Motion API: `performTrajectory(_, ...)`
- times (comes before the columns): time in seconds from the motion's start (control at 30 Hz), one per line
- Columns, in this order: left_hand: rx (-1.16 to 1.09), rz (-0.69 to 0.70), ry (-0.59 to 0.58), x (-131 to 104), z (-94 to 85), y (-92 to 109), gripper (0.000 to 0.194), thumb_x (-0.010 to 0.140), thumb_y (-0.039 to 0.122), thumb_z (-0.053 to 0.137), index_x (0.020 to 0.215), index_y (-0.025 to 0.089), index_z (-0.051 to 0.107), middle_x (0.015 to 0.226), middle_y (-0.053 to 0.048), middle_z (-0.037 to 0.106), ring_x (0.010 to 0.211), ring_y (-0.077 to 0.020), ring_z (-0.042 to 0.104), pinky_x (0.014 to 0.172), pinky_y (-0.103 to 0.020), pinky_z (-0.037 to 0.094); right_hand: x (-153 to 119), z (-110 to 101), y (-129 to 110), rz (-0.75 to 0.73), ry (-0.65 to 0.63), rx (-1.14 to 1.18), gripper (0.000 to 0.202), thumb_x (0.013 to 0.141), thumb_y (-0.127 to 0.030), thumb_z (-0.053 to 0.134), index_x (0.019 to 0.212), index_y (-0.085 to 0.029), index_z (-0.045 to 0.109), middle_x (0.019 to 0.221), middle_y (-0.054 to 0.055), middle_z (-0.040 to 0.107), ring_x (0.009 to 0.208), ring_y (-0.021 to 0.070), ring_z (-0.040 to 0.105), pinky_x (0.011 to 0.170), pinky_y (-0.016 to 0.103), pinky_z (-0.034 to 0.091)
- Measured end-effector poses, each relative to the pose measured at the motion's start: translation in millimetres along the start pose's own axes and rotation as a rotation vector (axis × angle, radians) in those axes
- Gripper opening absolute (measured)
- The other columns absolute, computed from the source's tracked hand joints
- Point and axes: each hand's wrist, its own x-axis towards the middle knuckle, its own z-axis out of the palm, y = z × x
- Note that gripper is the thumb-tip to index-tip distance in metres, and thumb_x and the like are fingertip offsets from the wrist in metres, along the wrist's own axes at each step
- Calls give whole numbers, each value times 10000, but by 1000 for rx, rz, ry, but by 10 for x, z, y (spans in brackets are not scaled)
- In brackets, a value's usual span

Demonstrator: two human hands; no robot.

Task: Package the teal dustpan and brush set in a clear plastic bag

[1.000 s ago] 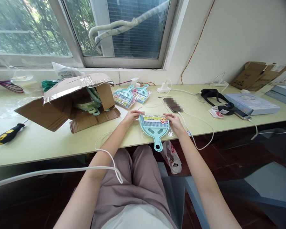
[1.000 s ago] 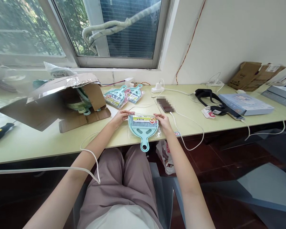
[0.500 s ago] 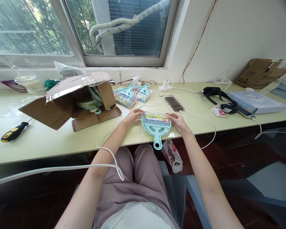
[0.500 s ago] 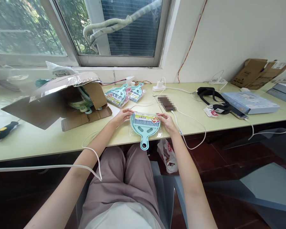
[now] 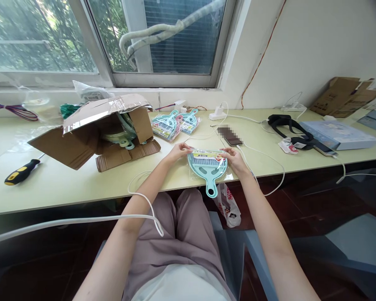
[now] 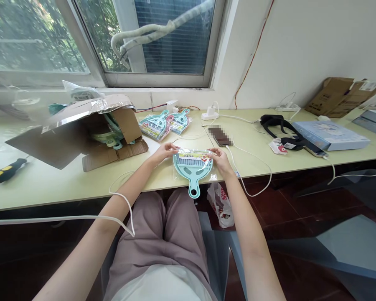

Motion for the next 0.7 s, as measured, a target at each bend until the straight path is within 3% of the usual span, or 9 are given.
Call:
performTrajectory(0.17,28,36,-23,-36,35,30,466,616,157,754,1010,189,508,1106,-92,668,817,-128,615,778,-300,469,1,21,13,-26,-6,-7,412,529,-273,833,860,-223,592,1090,40,673,1015,217,623,825,361,539)
performTrajectory(0.3,55,-128,40,-53,95,61,533,649,190,737,1140,198,529,945,-50,674,726,-132,626,674,-263,491,-13,106,-7,-88,18,-47,425,557,-281,811,909,-233,578,1139,61,667,1167,242,550,880,390,525)
performTrajectory(0.37,95,-183,17,-71,115,87,510,665,231,747,1144,190,577,862,-30,657,668,-126,618,603,-239,484,-20,161,-39,-110,32,-59,426,566,-270,800,929,-235,579,1172,67,657,1197,239,533,908,389,517)
performTrajectory(0.5,111,-142,-43,-108,115,145,460,668,227,757,1112,175,645,808,-16,637,642,-111,607,551,-207,462,-23,260,-117,8,-13,-42,499,615,-291,773,1071,-255,572,1153,49,669,1011,215,647,798,350,567)
performTrajectory(0.6,106,-129,-28,-118,98,164,459,669,195,752,1116,169,652,801,-17,643,635,-104,607,549,-199,460,-4,313,-148,157,-84,-62,560,634,-291,779,1156,-234,586,956,38,721,805,196,696,664,300,580)
performTrajectory(0.7,75,-150,-13,-111,70,160,517,666,175,754,1168,184,627,851,-25,662,655,-113,625,570,-210,478,24,332,-136,189,-98,-63,564,606,-238,804,1142,-194,632,838,30,726,704,178,695,626,274,578)
